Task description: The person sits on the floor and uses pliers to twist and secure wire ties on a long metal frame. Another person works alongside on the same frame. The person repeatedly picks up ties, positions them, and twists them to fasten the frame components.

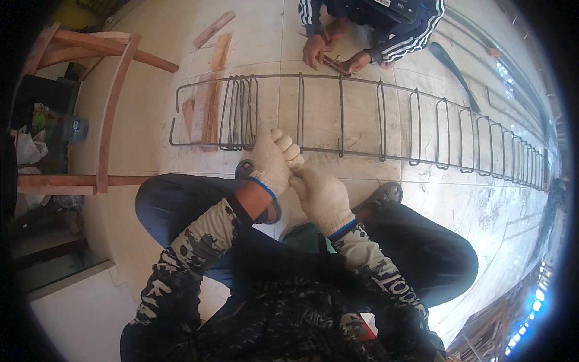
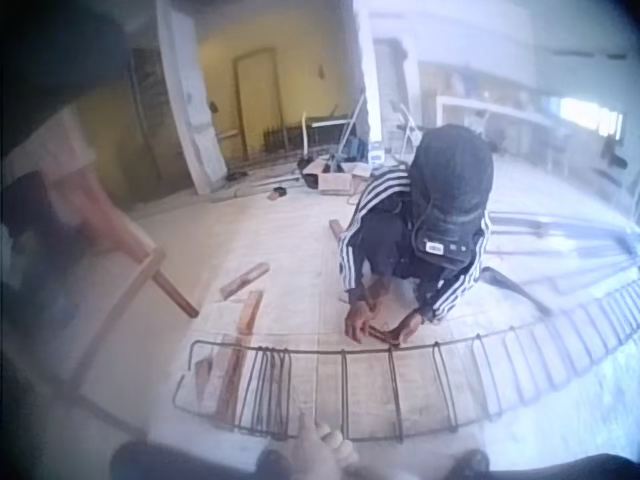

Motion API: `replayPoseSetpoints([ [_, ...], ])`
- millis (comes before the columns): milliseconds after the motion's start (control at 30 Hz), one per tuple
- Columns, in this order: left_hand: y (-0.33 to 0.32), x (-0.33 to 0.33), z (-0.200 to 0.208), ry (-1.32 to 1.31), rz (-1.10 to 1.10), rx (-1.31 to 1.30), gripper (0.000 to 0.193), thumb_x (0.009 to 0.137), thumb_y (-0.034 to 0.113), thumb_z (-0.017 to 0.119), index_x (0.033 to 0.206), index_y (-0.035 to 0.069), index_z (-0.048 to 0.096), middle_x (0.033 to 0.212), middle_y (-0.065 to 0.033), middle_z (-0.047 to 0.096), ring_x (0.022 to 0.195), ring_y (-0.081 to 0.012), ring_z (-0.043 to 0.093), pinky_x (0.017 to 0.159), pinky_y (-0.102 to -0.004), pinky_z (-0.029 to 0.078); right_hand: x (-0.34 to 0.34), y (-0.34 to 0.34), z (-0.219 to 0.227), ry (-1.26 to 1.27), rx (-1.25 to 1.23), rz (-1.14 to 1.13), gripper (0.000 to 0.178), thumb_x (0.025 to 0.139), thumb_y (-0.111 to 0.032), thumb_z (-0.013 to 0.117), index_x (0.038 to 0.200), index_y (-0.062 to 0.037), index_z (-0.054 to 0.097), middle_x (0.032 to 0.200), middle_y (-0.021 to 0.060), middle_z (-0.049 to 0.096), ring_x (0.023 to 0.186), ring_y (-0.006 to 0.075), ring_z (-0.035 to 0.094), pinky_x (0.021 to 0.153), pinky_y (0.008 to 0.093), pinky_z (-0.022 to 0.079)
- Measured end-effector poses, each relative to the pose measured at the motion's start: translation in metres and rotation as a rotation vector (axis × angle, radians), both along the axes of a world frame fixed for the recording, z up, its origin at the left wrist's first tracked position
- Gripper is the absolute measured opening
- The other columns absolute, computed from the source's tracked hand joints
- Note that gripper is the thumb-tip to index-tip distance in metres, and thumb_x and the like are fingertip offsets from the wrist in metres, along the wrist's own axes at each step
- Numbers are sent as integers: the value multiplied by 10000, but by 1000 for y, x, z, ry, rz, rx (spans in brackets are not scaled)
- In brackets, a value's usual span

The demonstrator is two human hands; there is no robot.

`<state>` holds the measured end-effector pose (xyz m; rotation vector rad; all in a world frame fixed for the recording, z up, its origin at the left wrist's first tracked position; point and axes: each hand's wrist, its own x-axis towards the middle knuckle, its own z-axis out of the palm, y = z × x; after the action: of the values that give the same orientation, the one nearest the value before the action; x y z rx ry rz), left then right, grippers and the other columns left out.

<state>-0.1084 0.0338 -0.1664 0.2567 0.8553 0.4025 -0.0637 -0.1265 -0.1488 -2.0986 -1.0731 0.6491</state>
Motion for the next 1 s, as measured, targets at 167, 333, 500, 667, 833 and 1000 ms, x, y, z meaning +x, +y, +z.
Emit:
replayPoseSetpoints([
  [167,11,-26,-35,-464,-42,-231,468,1085,463,472,691,258,322,630,72,207,540,-135,233,547,-342,224,-6,1,-19,-90,123,45,197,1031,-243,698,1124,-75,743,849,230,727,794,478,709,682,566,552],
  [333,36,-9,-7,112,73,38,372,1054,301,486,709,253,355,608,72,217,506,-121,233,476,-317,206,4,-11,-43,12,89,165,192,1033,-236,672,1104,-71,741,884,218,737,851,453,719,740,569,556],
  [500,39,-20,-9,-19,110,231,417,1047,310,497,679,265,304,580,67,197,477,-133,192,451,-326,179,-8,-9,-51,74,54,38,243,1048,-233,632,1204,-72,726,938,240,752,932,476,718,802,572,565],
  [667,2,-26,-42,-104,65,41,503,1118,455,443,680,254,302,589,64,206,486,-138,230,469,-320,195,-34,-5,-48,162,63,-55,262,1047,-251,622,1237,-93,711,957,260,753,931,497,715,812,590,565],
  [833,34,-20,-41,227,30,-81,553,1144,571,408,720,227,320,627,58,224,513,-129,264,488,-309,233,-34,3,-23,39,137,-28,181,1027,-248,672,1119,-106,737,880,241,737,833,477,715,733,575,566],
  [1000,41,-12,10,107,75,-78,524,1170,507,366,727,231,323,630,65,226,516,-128,249,496,-314,261,-9,3,-14,-6,198,-115,107,986,-236,690,1001,-131,705,854,180,731,825,448,718,722,565,572],
])
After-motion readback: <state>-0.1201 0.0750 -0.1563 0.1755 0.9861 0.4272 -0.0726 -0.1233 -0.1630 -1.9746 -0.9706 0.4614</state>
